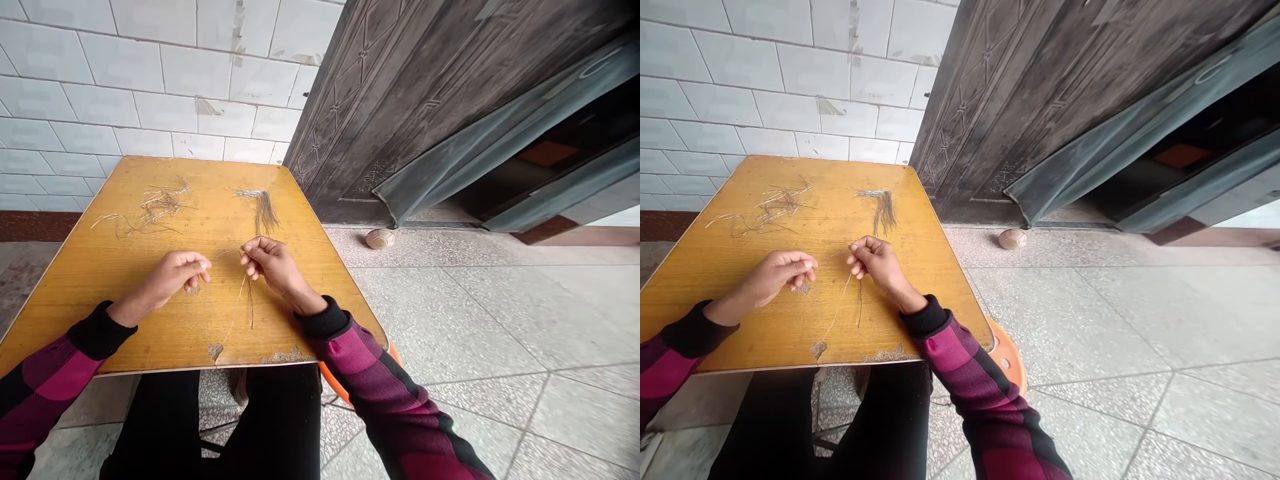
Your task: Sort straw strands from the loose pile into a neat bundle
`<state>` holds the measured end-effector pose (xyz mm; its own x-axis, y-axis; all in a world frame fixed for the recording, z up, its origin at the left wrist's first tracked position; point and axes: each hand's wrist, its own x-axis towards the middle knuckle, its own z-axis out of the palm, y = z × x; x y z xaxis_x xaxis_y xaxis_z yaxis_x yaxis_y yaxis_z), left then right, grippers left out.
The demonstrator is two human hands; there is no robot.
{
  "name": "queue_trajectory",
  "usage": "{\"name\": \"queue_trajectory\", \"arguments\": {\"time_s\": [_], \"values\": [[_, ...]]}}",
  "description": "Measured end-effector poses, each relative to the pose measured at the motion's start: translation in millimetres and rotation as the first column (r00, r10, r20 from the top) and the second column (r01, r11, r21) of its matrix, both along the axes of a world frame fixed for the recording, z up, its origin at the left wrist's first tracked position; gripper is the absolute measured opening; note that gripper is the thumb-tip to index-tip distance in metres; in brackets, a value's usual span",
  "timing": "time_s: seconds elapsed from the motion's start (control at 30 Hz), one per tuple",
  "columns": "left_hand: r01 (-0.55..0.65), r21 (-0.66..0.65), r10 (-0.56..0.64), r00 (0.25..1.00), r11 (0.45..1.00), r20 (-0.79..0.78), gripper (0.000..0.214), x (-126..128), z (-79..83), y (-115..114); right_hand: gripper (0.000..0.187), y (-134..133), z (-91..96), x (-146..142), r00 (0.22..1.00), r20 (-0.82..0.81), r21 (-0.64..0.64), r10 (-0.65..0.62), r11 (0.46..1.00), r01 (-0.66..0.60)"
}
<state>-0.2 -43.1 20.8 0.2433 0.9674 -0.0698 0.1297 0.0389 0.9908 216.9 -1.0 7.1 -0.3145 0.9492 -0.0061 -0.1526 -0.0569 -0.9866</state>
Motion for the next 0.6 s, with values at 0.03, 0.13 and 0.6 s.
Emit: {"name": "queue_trajectory", "arguments": {"time_s": [0.03,0.13,0.6], "values": [[0.074,-0.049,-0.076,0.997,0.996,-0.028,0.024,2.7,0.9,-3.5,0.025,0.7,1.0,0.6,1.0,-0.021,-0.015,-0.006,1.0,0.006],[0.248,-0.18,-0.262,0.963,0.952,-0.06,0.032,8.9,3.2,-13.1,0.024,2.3,2.7,1.7,0.998,-0.067,-0.06,-0.021,0.998,0.017],[0.312,-0.386,-0.29,0.95,0.868,0.117,0.027,14.9,-8.1,-20.7,0.016,19.3,10.8,15.3,0.953,-0.236,-0.286,-0.191,0.951,0.12]]}}
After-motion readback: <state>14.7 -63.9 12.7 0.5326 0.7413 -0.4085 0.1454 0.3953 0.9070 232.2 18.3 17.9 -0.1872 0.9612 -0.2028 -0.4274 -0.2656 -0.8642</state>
